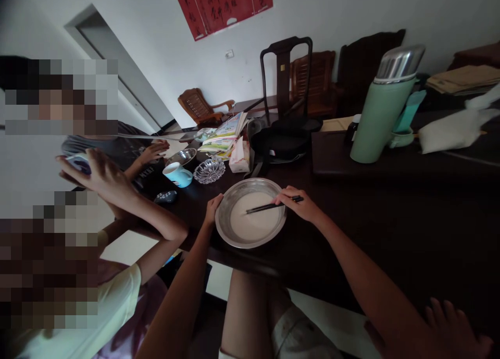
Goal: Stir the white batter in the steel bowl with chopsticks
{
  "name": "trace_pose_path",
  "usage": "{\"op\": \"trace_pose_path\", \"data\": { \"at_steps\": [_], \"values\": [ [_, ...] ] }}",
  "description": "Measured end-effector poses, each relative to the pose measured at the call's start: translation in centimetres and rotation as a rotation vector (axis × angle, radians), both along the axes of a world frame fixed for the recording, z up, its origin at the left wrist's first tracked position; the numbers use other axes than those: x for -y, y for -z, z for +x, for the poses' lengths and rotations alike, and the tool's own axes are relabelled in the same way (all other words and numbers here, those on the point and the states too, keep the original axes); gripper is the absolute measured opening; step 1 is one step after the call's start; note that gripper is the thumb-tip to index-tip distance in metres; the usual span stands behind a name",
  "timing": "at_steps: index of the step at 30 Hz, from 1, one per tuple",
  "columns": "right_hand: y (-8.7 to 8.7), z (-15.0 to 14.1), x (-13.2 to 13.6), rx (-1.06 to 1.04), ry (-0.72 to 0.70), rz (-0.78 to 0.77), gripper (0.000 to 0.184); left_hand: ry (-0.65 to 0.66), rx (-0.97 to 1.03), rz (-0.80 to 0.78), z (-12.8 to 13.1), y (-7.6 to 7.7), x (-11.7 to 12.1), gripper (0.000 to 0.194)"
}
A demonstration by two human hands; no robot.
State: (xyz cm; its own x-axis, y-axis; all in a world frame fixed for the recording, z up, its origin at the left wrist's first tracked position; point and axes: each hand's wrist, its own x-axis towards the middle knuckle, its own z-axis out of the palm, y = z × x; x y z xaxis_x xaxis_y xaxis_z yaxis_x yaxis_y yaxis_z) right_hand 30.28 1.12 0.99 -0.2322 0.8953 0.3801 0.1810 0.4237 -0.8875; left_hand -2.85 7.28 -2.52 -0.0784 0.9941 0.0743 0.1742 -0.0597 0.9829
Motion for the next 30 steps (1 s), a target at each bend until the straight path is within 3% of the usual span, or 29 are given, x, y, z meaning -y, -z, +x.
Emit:
{"op": "trace_pose_path", "data": {
  "at_steps": [3, 6, 10, 15, 17, 21, 26, 30],
  "values": [
    [0.07, 0.57, -0.21, -0.091, 0.094, -0.025, 0.044, 0.001, -0.002, 0.0, 0.04, -0.08, 0.07, 0.05],
    [0.13, 0.54, -0.16, -0.163, 0.041, -0.082, 0.049, -0.005, -0.004, 0.004, 0.06, -0.13, 0.08, 0.049],
    [0.06, -0.27, 0.08, -0.024, -0.04, -0.02, 0.042, -0.01, -0.006, 0.006, -0.01, -0.13, 0.04, 0.047],
    [-0.05, 0.4, -0.04, -0.121, 0.096, -0.035, 0.047, -0.008, 0.0, 0.003, -0.03, -0.1, -0.04, 0.046],
    [0.06, 0.39, -0.04, -0.155, 0.068, -0.062, 0.05, -0.007, 0.001, 0.0, -0.03, -0.11, -0.08, 0.046],
    [0.29, -0.19, -0.02, -0.011, -0.005, -0.004, 0.041, -0.007, -0.003, -0.007, -0.05, -0.16, -0.07, 0.045],
    [0.01, 0.61, -0.09, -0.109, 0.125, -0.006, 0.046, 0.0, 0.0, -0.011, -0.02, -0.12, 0.06, 0.047],
    [-0.07, 0.06, 0.21, -0.106, 0.008, -0.049, 0.049, 0.006, 0.0, -0.008, -0.06, -0.1, 0.08, 0.049]
  ]
}}
